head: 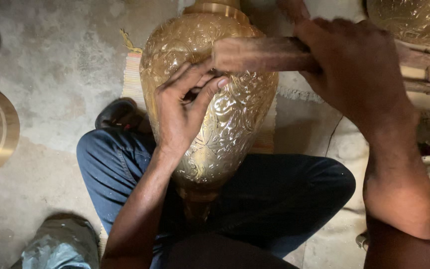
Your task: The person sits cross-legged on the floor holding a large embossed brass vase on their lap. They hold a small chisel against the vase's decorated surface and strike it with a wooden mallet, repositioning the chisel across different areas to chase and deepen the engraved floral patterns.
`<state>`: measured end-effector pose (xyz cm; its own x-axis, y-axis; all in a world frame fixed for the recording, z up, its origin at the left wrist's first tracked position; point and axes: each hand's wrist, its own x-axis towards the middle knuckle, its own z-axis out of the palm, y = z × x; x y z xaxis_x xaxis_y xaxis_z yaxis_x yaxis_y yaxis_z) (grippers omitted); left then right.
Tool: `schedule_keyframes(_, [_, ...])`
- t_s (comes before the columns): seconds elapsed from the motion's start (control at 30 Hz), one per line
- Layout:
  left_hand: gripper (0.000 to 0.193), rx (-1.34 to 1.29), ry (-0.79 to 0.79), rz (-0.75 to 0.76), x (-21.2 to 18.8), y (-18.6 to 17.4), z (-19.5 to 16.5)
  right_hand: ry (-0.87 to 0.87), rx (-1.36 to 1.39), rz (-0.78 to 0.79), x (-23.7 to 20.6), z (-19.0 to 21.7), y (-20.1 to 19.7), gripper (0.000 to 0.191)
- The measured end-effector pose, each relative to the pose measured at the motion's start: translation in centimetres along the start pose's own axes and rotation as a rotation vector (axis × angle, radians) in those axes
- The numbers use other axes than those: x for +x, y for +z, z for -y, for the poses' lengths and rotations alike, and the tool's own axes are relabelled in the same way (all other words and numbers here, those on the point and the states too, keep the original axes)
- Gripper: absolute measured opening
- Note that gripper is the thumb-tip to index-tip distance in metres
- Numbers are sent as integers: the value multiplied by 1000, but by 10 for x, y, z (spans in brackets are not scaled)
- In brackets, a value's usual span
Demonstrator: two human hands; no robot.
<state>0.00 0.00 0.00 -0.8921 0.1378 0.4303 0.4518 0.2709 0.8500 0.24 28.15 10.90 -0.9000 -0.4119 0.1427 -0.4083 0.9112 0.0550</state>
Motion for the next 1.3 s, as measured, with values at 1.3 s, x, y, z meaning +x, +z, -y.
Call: schedule_keyframes(1.3, [32,26,-9,130,10,-13,-8,375,557,56,5,21,6,16])
